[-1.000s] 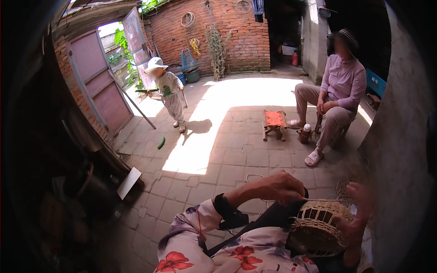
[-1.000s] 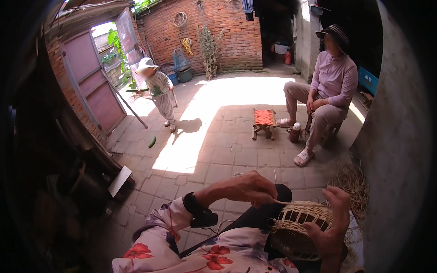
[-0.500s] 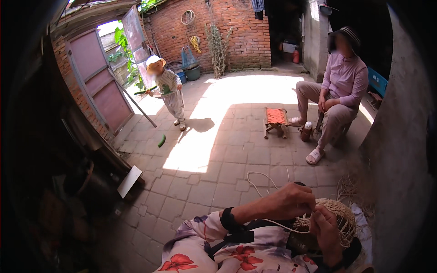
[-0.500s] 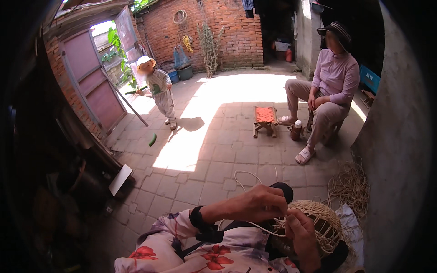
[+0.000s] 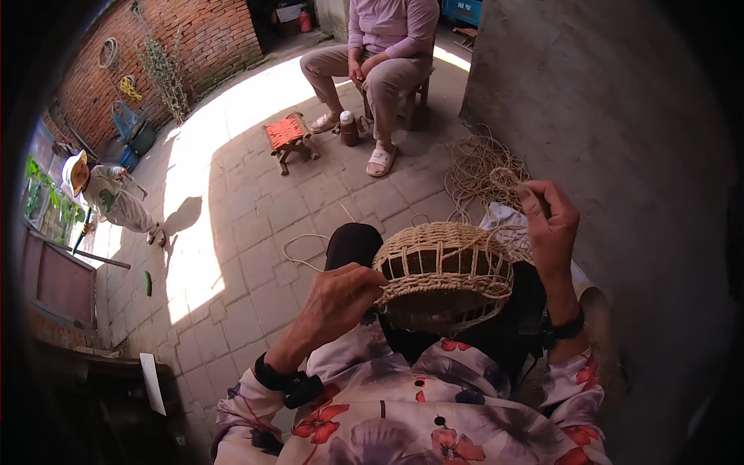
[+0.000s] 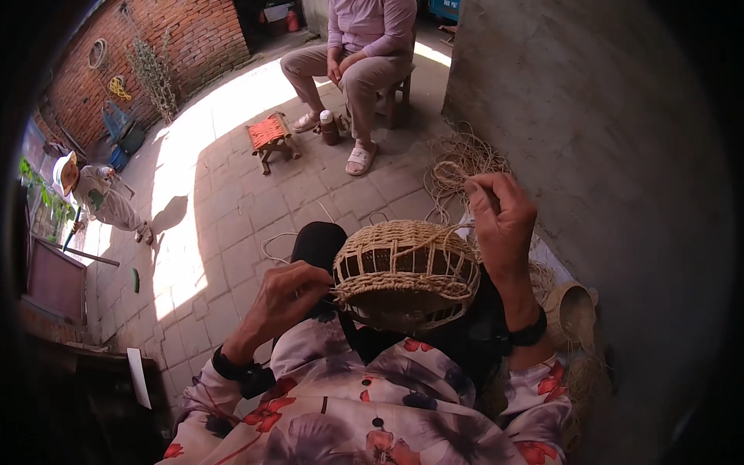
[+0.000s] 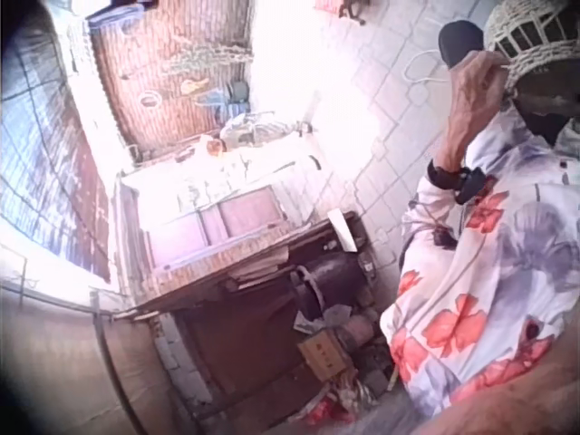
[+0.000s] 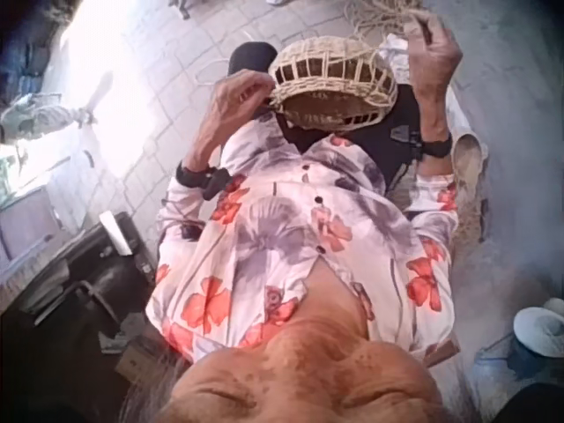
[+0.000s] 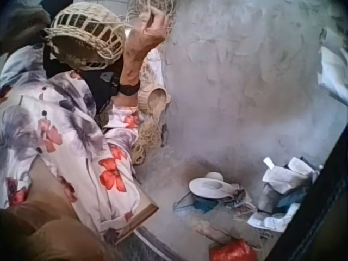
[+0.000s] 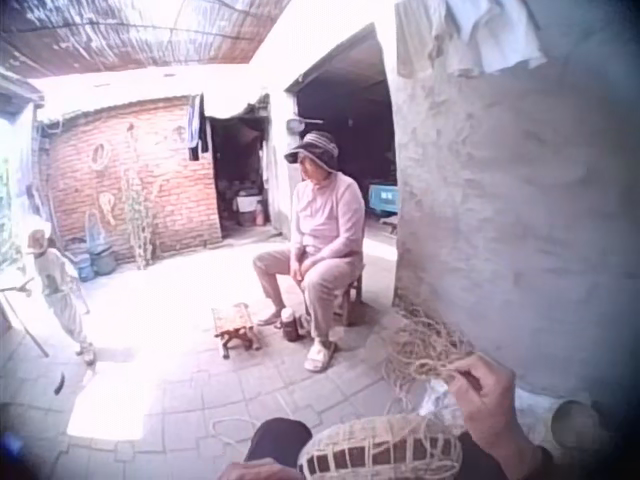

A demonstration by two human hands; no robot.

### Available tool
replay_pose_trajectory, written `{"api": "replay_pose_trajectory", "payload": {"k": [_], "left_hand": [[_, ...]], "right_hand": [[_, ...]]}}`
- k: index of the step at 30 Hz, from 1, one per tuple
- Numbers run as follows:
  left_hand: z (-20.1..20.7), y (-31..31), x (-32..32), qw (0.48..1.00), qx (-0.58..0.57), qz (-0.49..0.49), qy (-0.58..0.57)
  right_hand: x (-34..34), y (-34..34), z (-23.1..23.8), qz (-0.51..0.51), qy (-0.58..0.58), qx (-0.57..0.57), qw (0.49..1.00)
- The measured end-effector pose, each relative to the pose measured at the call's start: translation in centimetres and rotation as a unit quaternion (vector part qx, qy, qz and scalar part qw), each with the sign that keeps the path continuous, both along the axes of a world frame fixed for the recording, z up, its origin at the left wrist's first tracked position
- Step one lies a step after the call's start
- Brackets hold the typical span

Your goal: The recorder is weaving a small basket using natural straw or fiber materials.

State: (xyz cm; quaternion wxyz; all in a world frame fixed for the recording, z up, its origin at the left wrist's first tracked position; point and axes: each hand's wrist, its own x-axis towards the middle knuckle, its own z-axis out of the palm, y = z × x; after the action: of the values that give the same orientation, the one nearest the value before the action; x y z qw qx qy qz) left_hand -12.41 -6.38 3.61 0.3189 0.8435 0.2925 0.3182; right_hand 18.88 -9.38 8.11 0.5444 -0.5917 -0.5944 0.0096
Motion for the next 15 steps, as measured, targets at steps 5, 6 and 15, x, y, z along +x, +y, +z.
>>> {"api": "replay_pose_trajectory", "payload": {"k": [5,6,15], "left_hand": [[-2.9,1.0,3.9,0.997,-0.037,-0.032,-0.052],[-3.0,1.1,4.7,0.995,-0.044,-0.035,-0.081],[-3.1,1.9,8.7,0.997,-0.035,-0.035,-0.058]], "right_hand": [[0.7,-4.1,-2.5,0.091,0.069,-0.197,0.974],[0.6,-4.3,-2.7,0.117,0.059,-0.224,0.966],[0.4,-3.3,-3.6,0.09,-0.005,-0.223,0.971]]}}
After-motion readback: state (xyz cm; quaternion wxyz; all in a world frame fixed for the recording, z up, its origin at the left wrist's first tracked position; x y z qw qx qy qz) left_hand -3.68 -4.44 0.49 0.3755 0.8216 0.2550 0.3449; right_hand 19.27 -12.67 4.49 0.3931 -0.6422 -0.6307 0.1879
